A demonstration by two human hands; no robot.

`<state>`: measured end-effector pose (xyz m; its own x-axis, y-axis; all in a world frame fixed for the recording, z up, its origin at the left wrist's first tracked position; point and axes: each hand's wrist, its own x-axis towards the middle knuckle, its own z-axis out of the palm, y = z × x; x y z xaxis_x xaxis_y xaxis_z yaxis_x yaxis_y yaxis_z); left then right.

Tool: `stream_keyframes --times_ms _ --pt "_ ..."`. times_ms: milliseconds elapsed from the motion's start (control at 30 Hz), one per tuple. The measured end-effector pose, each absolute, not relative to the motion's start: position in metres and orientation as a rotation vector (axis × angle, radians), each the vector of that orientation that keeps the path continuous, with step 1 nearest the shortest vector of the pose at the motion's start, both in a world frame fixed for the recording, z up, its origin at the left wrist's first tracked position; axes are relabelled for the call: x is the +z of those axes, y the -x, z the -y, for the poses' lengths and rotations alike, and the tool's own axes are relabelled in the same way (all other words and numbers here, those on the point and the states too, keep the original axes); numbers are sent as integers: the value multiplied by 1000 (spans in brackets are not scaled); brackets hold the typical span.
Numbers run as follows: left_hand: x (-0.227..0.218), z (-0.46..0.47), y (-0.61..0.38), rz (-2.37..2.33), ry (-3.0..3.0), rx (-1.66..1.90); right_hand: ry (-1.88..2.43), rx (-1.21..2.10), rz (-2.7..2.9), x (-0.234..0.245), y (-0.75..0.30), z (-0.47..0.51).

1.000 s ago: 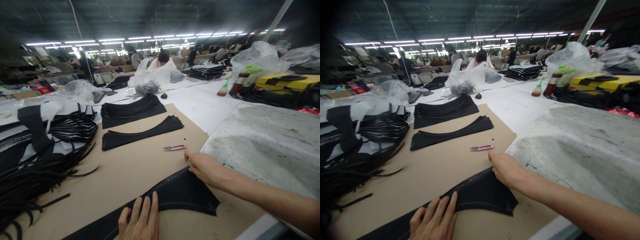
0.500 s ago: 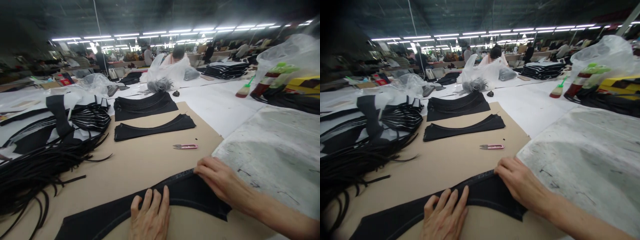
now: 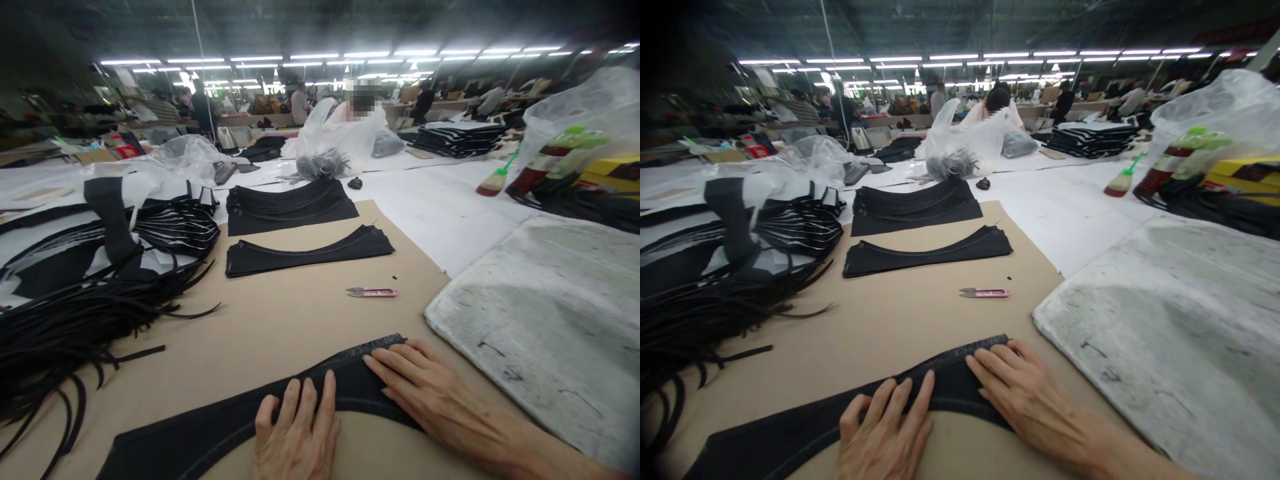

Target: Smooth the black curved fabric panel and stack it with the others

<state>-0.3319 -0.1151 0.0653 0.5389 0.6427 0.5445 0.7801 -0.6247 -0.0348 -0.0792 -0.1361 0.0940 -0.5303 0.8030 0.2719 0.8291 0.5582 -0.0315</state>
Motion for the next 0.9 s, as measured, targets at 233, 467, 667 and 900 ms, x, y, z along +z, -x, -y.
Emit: stream_keyframes --times_ms 233,467,667,900 --pt "70 113 331 1263 2574 -768 1414 -65 2506 101 80 133" --pt "66 122 333 1266 2490 -860 1337 -97 2500 123 89 124" --pt "62 130 337 1274 2426 -897 1081 -50 2533 118 126 111" --pt "61 130 338 1347 2420 -1047 1102 -36 2579 98 140 104"
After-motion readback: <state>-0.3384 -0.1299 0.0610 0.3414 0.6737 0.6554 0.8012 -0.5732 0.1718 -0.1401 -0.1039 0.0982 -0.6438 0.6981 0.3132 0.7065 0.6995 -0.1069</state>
